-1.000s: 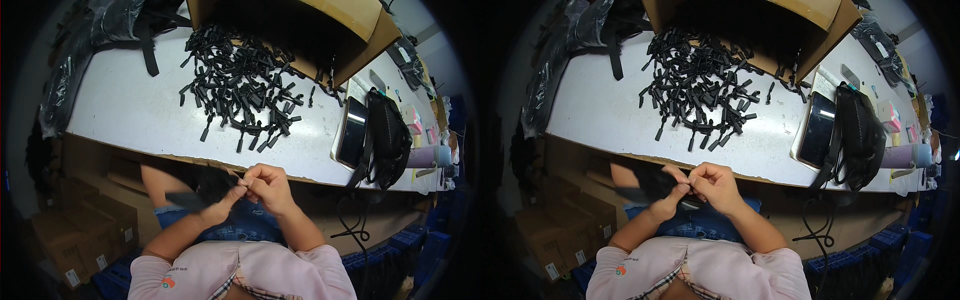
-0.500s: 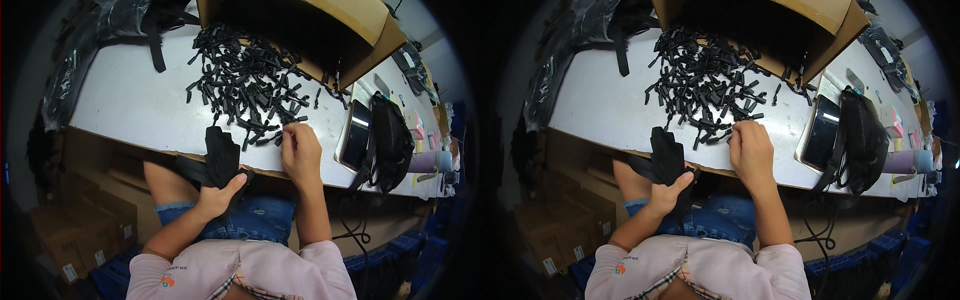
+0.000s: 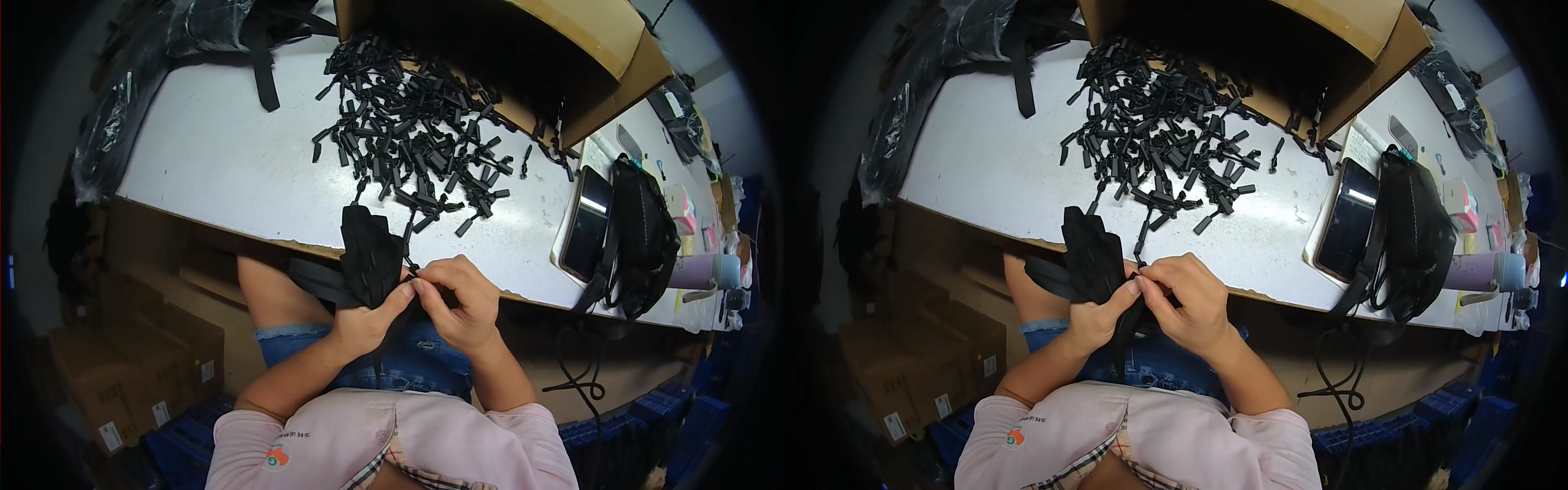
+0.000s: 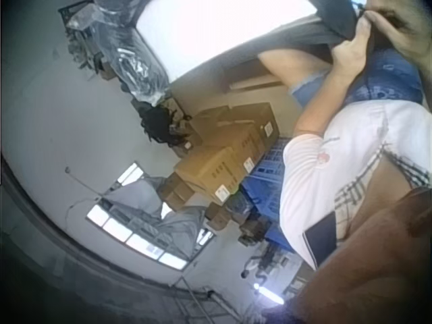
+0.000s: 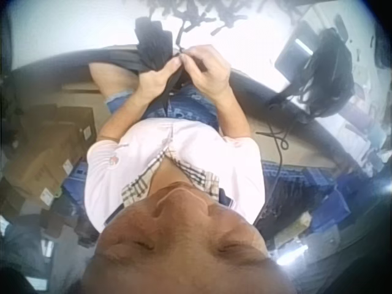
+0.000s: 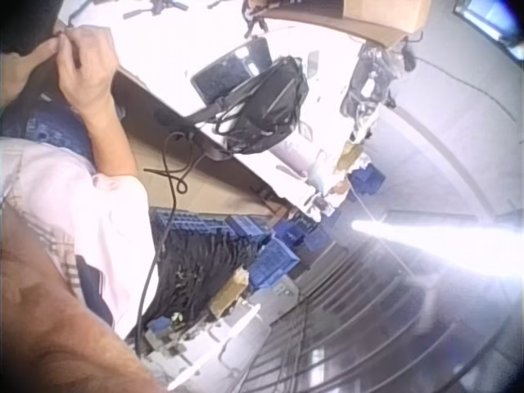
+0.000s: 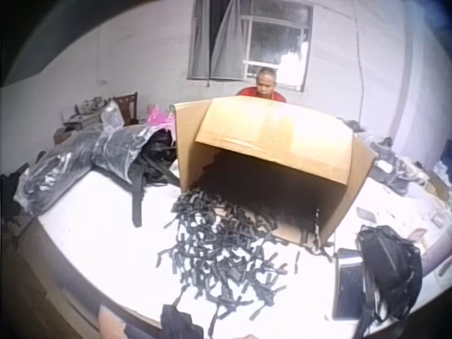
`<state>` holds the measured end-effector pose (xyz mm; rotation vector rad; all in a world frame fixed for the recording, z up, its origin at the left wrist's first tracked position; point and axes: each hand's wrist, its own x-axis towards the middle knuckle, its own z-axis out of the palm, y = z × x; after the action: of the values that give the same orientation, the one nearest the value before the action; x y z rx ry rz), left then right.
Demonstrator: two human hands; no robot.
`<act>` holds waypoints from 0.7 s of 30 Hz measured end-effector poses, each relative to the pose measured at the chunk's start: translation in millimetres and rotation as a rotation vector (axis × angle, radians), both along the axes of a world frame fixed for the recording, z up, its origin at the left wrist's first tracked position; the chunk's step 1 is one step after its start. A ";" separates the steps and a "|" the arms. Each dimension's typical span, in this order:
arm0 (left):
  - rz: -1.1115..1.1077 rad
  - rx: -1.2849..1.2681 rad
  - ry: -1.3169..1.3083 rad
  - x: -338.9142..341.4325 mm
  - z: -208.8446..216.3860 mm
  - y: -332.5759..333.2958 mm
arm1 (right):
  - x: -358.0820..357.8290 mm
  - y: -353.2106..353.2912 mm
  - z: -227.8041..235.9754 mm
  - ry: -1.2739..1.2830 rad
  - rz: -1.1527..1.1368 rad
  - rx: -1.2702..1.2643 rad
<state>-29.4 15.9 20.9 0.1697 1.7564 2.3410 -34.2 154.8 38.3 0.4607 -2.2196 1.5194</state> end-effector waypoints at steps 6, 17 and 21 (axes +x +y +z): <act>0.038 0.053 -0.041 3.6 -4.0 -0.2 | 0.8 -2.3 -1.4 -0.026 0.003 -0.032; 0.051 0.101 -0.024 3.8 3.8 -3.9 | 16.9 -22.9 -13.0 -0.270 -0.002 -0.455; -0.020 0.203 -0.119 1.9 12.6 -9.2 | 14.2 -16.4 -8.0 -0.558 0.173 -0.791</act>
<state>-27.5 6.7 33.4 0.0774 1.4565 2.4575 -20.1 138.4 30.2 -0.0381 -1.6998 2.6772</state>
